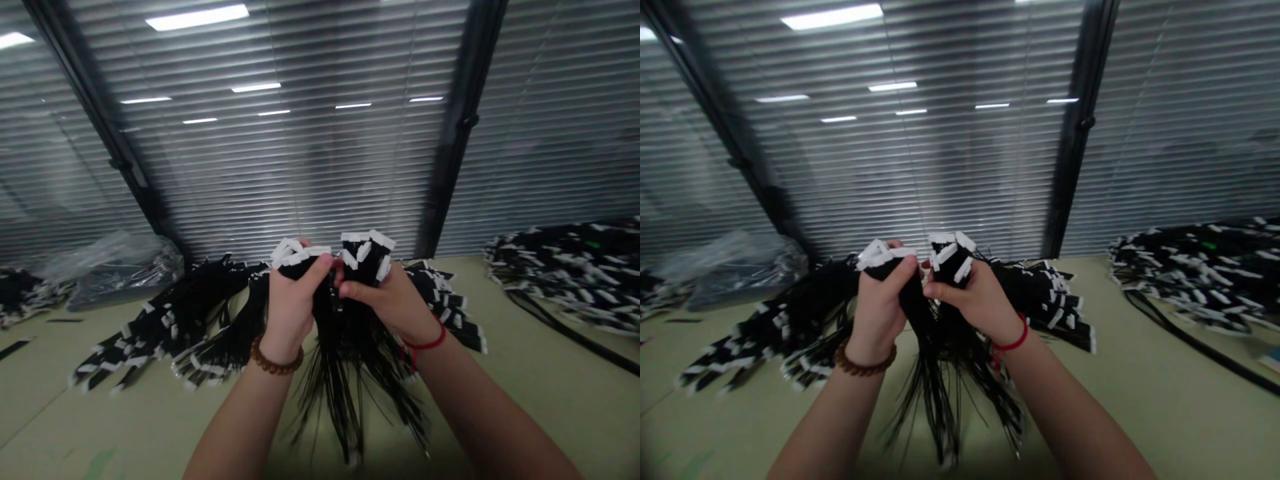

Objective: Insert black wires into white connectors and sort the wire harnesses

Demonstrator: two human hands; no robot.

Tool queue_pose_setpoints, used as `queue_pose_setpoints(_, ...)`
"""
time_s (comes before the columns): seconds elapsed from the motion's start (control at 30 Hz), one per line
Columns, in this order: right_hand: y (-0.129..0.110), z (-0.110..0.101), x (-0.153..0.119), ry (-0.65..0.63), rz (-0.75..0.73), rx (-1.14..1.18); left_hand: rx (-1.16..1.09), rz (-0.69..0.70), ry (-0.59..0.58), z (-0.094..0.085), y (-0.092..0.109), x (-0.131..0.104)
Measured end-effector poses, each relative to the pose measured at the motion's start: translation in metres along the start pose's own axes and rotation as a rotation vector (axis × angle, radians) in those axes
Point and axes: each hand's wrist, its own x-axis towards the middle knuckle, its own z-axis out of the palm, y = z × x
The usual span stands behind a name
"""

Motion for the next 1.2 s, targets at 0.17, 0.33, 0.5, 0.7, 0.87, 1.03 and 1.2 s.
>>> queue_pose_setpoints(0.17,0.007,0.005,0.002,0.098,-0.05,0.013,-0.006,0.031,-0.011,0.004,0.001,-0.004)
queue_pose_setpoints(0.33,0.01,0.01,-0.001,0.222,-0.124,-0.213,-0.047,-0.13,-0.199,0.005,0.0,-0.006)
queue_pose_setpoints(0.5,0.009,0.01,-0.006,0.162,-0.197,-0.314,-0.107,-0.347,-0.295,0.0,0.008,-0.005)
queue_pose_setpoints(0.7,0.01,0.0,0.0,0.113,-0.12,-0.14,-0.125,-0.325,-0.246,-0.005,0.009,-0.001)
queue_pose_setpoints(0.87,0.014,-0.002,0.002,0.055,-0.117,-0.102,-0.076,-0.037,-0.031,-0.001,0.005,-0.002)
queue_pose_setpoints(1.03,0.013,0.011,-0.001,-0.084,-0.139,-0.097,-0.008,0.055,-0.096,0.004,0.0,-0.005)
queue_pose_setpoints(1.2,0.017,0.006,0.0,-0.011,-0.056,-0.056,-0.064,0.055,0.043,0.0,0.004,-0.001)
